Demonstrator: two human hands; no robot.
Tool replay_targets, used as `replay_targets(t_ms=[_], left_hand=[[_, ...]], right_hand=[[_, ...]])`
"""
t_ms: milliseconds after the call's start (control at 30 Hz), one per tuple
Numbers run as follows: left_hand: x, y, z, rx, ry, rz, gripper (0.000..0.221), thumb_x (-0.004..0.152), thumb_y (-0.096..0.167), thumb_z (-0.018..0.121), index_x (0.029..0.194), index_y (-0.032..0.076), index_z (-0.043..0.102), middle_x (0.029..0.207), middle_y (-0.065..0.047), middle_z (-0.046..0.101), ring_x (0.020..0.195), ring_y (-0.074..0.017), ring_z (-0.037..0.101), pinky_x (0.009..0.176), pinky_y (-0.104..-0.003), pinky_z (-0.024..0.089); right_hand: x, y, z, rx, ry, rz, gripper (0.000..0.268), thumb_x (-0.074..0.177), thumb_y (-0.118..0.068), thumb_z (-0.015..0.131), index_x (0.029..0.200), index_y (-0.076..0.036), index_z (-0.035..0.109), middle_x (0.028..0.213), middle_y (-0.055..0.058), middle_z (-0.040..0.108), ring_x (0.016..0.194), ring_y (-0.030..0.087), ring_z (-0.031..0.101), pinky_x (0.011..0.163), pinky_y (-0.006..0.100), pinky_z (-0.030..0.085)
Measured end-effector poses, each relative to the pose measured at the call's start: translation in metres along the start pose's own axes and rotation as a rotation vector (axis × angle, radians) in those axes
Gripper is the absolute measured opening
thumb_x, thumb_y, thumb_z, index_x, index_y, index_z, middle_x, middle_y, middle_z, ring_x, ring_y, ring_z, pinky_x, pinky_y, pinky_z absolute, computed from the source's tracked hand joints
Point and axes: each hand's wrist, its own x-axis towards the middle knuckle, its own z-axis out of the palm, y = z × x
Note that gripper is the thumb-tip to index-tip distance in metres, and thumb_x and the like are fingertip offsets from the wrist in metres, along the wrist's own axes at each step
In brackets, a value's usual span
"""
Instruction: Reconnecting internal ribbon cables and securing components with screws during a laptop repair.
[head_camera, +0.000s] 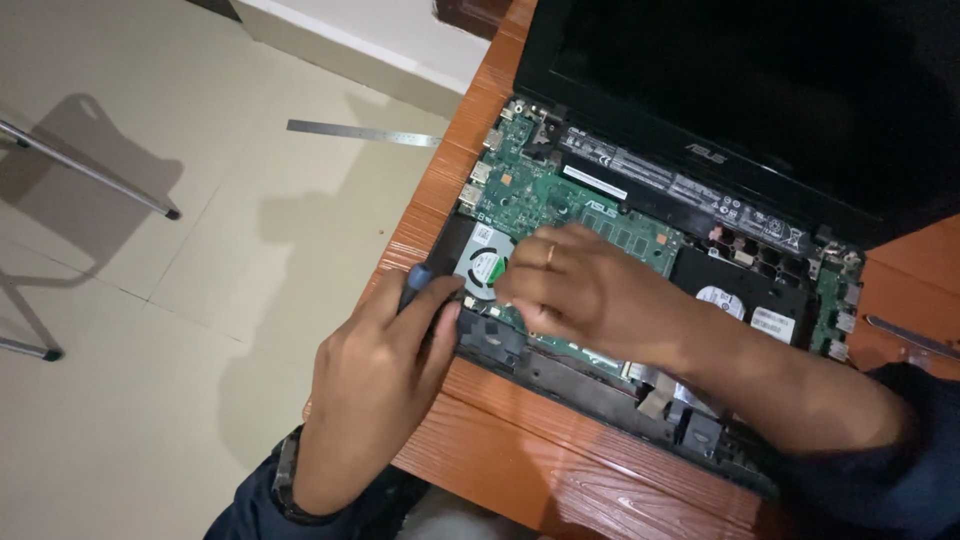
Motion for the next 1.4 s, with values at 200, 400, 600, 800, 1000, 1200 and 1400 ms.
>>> replay_targets(t_ms=[200, 400, 600, 800, 1000, 1200, 1400], left_hand=[[0.000, -0.003, 0.002, -0.003, 0.013, 0.020, 0.023, 0.103, 0.023, 0.061, 0.123, 0.017, 0.069, 0.103, -0.007, 0.058, 0.079, -0.0265, 0.067, 0.053, -0.039, 0.052], [-0.002, -0.005, 0.002, -0.017, 0.008, 0.010, 0.024, 0.102, 0.022, 0.061, 0.124, 0.017, 0.068, 0.117, -0.009, 0.063, 0.078, -0.0315, 0.069, 0.055, -0.044, 0.054], [-0.002, -0.009, 0.001, -0.035, -0.010, 0.034, 0.025, 0.103, 0.022, 0.059, 0.125, 0.015, 0.067, 0.114, -0.008, 0.061, 0.084, -0.0290, 0.067, 0.058, -0.043, 0.055], [-0.002, -0.010, 0.003, -0.034, -0.008, 0.042, 0.026, 0.103, 0.021, 0.059, 0.126, 0.014, 0.067, 0.119, -0.008, 0.062, 0.097, -0.0276, 0.068, 0.068, -0.043, 0.056], [-0.002, -0.011, 0.005, -0.076, -0.004, 0.066, 0.026, 0.103, 0.020, 0.058, 0.126, 0.012, 0.066, 0.118, -0.010, 0.061, 0.095, -0.0282, 0.067, 0.070, -0.042, 0.056], [-0.001, -0.013, 0.003, -0.049, 0.008, 0.071, 0.024, 0.103, 0.020, 0.058, 0.125, 0.014, 0.064, 0.122, -0.011, 0.061, 0.097, -0.0294, 0.067, 0.072, -0.043, 0.055], [-0.002, -0.012, 0.002, -0.081, -0.026, 0.067, 0.025, 0.103, 0.019, 0.057, 0.126, 0.010, 0.065, 0.114, -0.011, 0.059, 0.087, -0.0299, 0.066, 0.070, -0.043, 0.054]], right_hand=[[0.002, -0.001, -0.007, 0.177, 0.086, 0.070, 0.041, 0.095, 0.005, 0.065, 0.131, -0.013, 0.056, 0.094, 0.007, 0.054, 0.086, 0.025, 0.056, 0.083, 0.042, 0.044], [0.007, -0.013, -0.002, 0.068, 0.059, 0.083, 0.042, 0.088, -0.002, 0.071, 0.126, -0.016, 0.059, 0.111, 0.011, 0.056, 0.108, 0.030, 0.058, 0.091, 0.049, 0.047], [0.018, -0.022, -0.003, 0.100, 0.043, 0.173, 0.026, 0.097, -0.016, 0.062, 0.121, -0.016, 0.054, 0.124, 0.013, 0.050, 0.114, 0.034, 0.053, 0.095, 0.052, 0.043], [0.021, -0.025, -0.002, 0.130, 0.002, 0.299, 0.020, 0.093, -0.021, 0.057, 0.113, -0.022, 0.058, 0.128, 0.008, 0.050, 0.120, 0.031, 0.045, 0.094, 0.048, 0.036], [0.025, -0.024, 0.000, 0.072, -0.030, 0.320, 0.019, 0.092, -0.017, 0.059, 0.110, -0.024, 0.058, 0.130, 0.007, 0.049, 0.122, 0.031, 0.040, 0.094, 0.049, 0.034], [0.030, -0.027, 0.003, -0.010, 0.022, 0.254, 0.009, 0.096, -0.015, 0.055, 0.105, -0.017, 0.054, 0.124, 0.010, 0.052, 0.119, 0.034, 0.045, 0.090, 0.047, 0.034], [0.027, -0.028, 0.005, 0.038, 0.034, 0.277, 0.009, 0.096, -0.017, 0.052, 0.104, -0.017, 0.055, 0.122, 0.007, 0.052, 0.117, 0.029, 0.046, 0.090, 0.044, 0.034]])
